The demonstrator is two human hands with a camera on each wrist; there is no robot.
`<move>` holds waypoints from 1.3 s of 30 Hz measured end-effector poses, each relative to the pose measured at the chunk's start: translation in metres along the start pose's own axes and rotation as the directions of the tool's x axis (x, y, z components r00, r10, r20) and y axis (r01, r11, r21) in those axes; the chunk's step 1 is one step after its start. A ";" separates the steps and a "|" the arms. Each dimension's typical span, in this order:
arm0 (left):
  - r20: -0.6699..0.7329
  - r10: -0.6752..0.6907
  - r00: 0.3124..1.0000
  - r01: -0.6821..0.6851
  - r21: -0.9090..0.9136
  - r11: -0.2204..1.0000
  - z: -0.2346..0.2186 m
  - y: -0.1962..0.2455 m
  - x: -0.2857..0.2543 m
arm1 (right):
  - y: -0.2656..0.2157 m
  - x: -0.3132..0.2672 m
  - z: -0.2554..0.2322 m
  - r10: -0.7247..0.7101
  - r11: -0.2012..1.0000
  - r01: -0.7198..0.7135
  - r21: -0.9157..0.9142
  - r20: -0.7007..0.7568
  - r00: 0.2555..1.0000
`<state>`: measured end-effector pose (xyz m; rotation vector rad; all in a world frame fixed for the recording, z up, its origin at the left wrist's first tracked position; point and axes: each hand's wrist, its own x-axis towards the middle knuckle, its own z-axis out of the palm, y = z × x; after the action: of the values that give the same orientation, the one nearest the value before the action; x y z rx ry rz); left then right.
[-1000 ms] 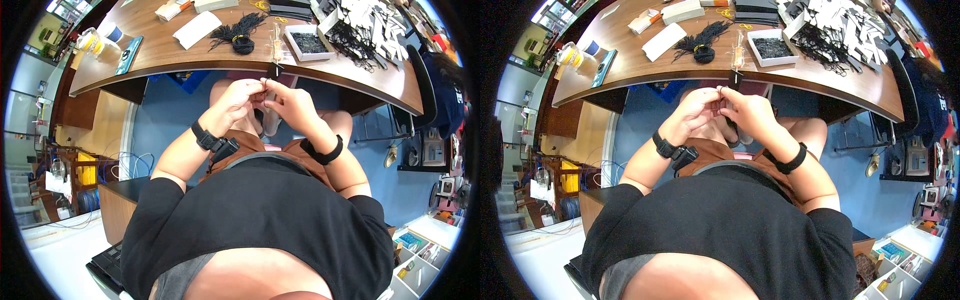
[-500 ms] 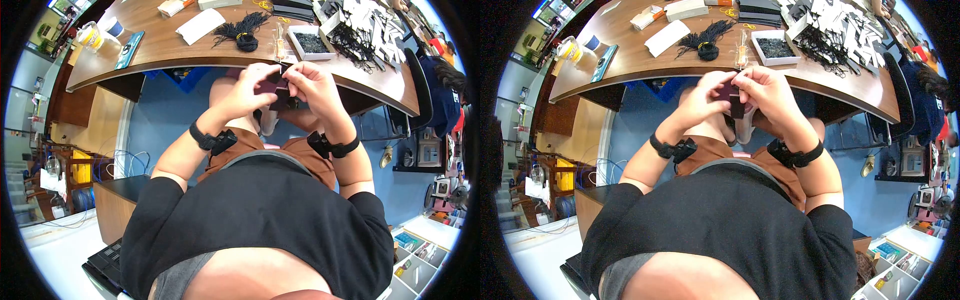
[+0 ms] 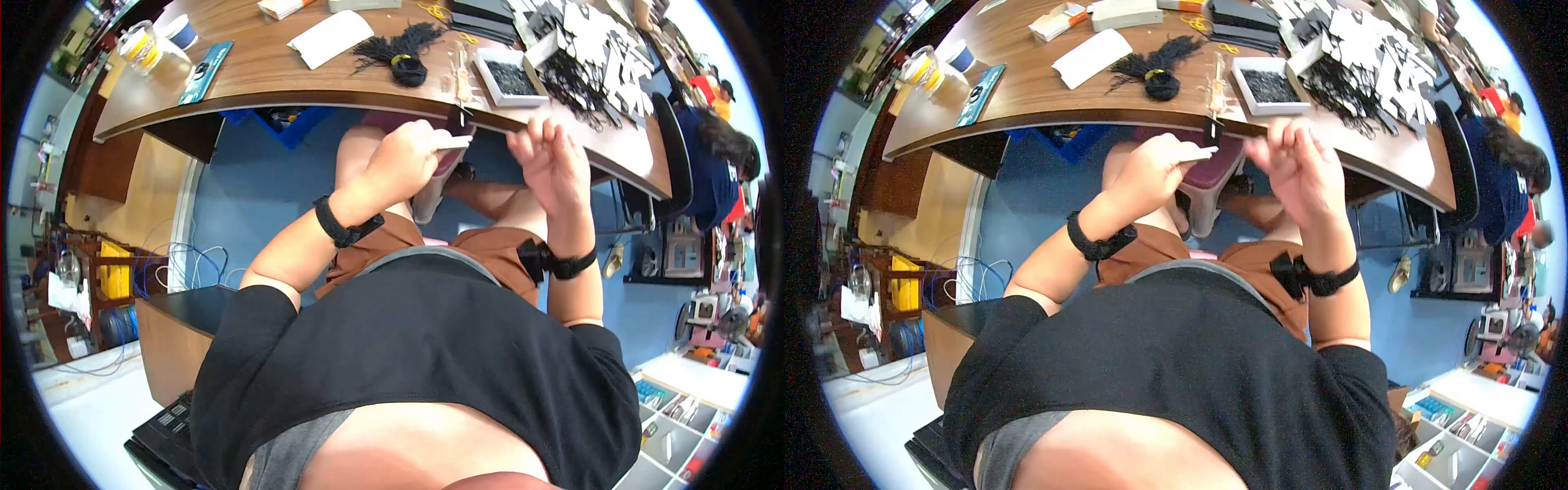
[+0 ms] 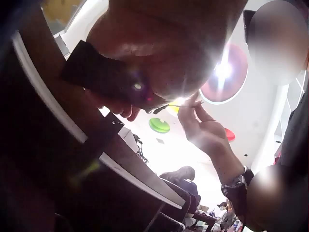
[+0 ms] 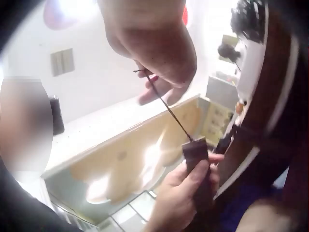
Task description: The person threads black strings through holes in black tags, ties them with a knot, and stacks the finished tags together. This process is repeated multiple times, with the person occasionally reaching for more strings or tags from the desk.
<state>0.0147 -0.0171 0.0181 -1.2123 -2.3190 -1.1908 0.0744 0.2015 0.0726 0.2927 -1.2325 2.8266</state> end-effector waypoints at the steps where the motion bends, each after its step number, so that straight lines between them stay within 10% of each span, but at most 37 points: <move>1: -0.041 0.068 0.997 -0.067 0.014 0.998 0.001 -0.002 0.001 | -0.001 0.001 -0.007 0.116 0.992 -0.109 -0.055 0.143 0.983; 5: 0.102 0.044 0.994 -0.062 0.175 0.983 0.003 -0.001 -0.003 | 0.021 -0.004 -0.001 0.442 0.703 -0.521 -0.485 -0.275 0.854; 9: 0.107 0.136 0.985 -0.146 0.086 0.986 -0.004 0.007 0.004 | 0.030 -0.005 -0.011 0.521 0.401 -0.472 -0.785 -0.228 0.822; 11: -0.136 0.276 0.951 -0.269 0.072 0.961 -0.023 -0.011 0.022 | 0.008 0.011 -0.023 0.267 0.366 -0.203 -0.908 -0.107 0.958; 12: 0.070 0.104 0.992 -0.108 0.060 0.992 -0.058 -0.016 0.037 | -0.005 0.024 -0.038 0.076 0.476 -0.203 -0.856 -0.189 0.979; 15: -0.343 -0.040 0.938 0.231 0.536 0.812 -0.085 -0.089 0.045 | -0.078 0.082 -0.087 -0.240 0.543 -0.227 -0.808 -0.408 0.881; 17: -0.377 -0.185 0.907 0.390 0.592 0.705 -0.098 -0.119 0.044 | -0.106 0.115 -0.077 -0.418 0.550 -0.266 -0.792 -0.537 0.733; 19: -0.340 -0.257 0.905 0.424 0.655 0.625 -0.101 -0.140 0.047 | -0.112 0.141 -0.122 -0.618 0.396 -0.032 -0.918 -0.292 0.730; 23: -0.384 -0.197 0.902 0.418 0.664 0.620 -0.105 -0.153 0.052 | -0.065 0.110 -0.095 -0.524 0.473 0.131 -0.871 -0.159 0.837; 25: -0.382 -0.241 0.892 0.441 0.623 0.646 -0.111 -0.149 0.053 | -0.035 0.092 -0.080 -0.604 0.145 0.201 -0.969 0.074 0.793; 27: -0.385 -0.235 0.892 0.438 0.611 0.660 -0.115 -0.144 0.051 | -0.009 0.069 -0.053 -0.604 0.182 0.257 -0.949 0.098 0.791; 28: -0.444 -0.111 0.889 0.405 0.652 0.641 -0.113 -0.141 0.049 | -0.003 0.055 -0.034 -0.601 0.020 0.236 -0.971 0.177 0.779; 31: -0.476 -0.196 0.857 0.282 0.115 0.953 -0.100 -0.098 0.040 | 0.036 0.028 -0.013 -0.424 0.334 0.155 -0.930 -0.002 0.906; 33: -0.205 -0.457 0.866 0.349 -0.406 0.844 -0.073 -0.044 0.031 | 0.057 0.018 -0.003 -0.285 0.463 0.125 -0.878 -0.013 0.959; 35: -0.023 -0.328 0.944 0.290 -0.413 0.863 -0.037 -0.035 0.014 | 0.071 0.013 0.004 -0.104 0.682 0.008 -0.731 -0.087 0.991; 39: 0.333 -0.518 0.788 0.610 -0.539 0.581 0.016 -0.036 -0.012 | 0.090 0.015 -0.024 0.101 0.696 -0.237 -0.677 -0.235 0.967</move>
<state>-0.0038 -0.0224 -0.0182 -0.6851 -2.6022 -2.3262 0.0457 0.1568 -0.0054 -0.1274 -2.2409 2.1762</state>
